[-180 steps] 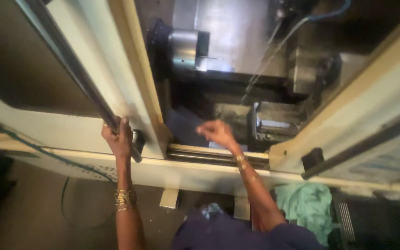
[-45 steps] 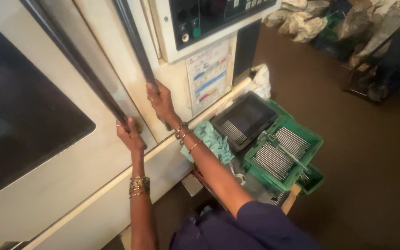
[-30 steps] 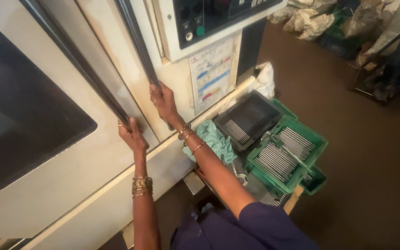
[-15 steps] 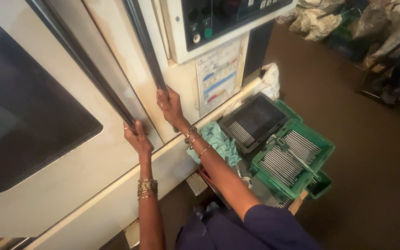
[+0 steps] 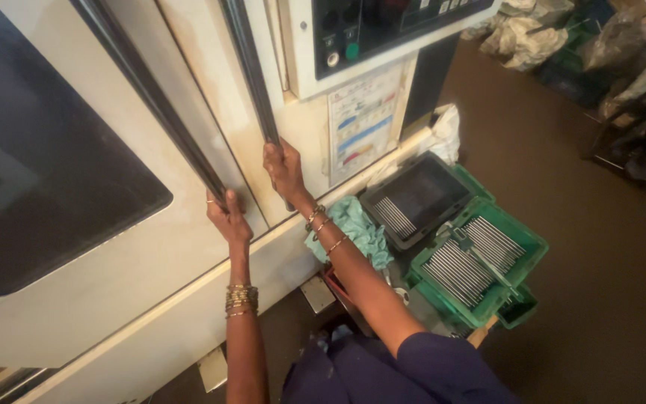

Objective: The person opens and closes the door of a large industrial machine, then uses a metal rod to interact with internal components. They also handle a caliper-like tool and press buttons on the machine's control panel.

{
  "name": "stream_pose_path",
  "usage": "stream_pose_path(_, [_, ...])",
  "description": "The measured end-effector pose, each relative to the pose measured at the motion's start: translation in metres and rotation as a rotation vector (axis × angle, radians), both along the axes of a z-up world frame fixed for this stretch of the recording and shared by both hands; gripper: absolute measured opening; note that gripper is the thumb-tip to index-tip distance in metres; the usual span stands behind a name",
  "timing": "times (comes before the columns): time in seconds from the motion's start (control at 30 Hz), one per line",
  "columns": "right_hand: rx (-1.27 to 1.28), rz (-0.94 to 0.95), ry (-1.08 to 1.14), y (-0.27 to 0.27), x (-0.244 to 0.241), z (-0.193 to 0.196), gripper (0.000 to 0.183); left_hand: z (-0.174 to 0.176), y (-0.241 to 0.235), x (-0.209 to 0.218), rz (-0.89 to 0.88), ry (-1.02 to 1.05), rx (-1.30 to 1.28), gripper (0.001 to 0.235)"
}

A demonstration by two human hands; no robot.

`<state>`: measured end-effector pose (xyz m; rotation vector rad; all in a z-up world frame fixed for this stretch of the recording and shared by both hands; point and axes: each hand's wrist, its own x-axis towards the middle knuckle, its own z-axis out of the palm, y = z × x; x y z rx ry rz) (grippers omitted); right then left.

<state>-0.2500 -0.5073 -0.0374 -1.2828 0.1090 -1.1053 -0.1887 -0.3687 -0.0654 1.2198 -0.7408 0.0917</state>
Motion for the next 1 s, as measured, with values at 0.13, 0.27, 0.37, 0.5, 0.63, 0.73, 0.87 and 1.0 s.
stream_pose_path(0.13, [0.017, 0.009, 0.002, 0.0025, -0.0022, 0.0022, 0.039, 0.0006, 0.0001, -0.0006, 0.003, -0.002, -0.002, 0.048])
stream_pose_path(0.27, [-0.021, -0.008, -0.008, 0.0031, -0.0031, 0.0023, 0.04, -0.0003, -0.0014, -0.0009, -0.035, 0.025, -0.044, 0.055])
stream_pose_path(0.37, [-0.025, -0.003, 0.017, 0.0039, -0.0058, 0.001, 0.043, -0.003, -0.0013, 0.0011, -0.014, -0.001, -0.009, 0.052])
stream_pose_path(0.5, [0.025, -0.01, 0.058, 0.0062, -0.0077, 0.0021, 0.043, -0.0048, -0.0011, 0.0022, -0.023, 0.016, 0.001, 0.052])
stream_pose_path(0.63, [0.033, -0.002, 0.081, 0.0065, -0.0096, 0.0036, 0.043, -0.0025, -0.0015, 0.0008, -0.032, 0.028, -0.003, 0.055])
stream_pose_path(0.73, [0.008, -0.003, 0.063, 0.0064, -0.0104, 0.0021, 0.043, -0.0011, -0.0007, 0.0008, -0.031, 0.025, 0.003, 0.055])
stream_pose_path(0.87, [-0.004, 0.003, 0.046, 0.0047, -0.0094, -0.0017, 0.042, -0.0017, -0.0007, 0.0025, -0.025, 0.03, 0.031, 0.047])
stream_pose_path(1.0, [-0.006, 0.015, 0.03, 0.0035, -0.0089, -0.0055, 0.043, -0.0016, -0.0005, 0.0019, -0.02, 0.003, 0.015, 0.046])
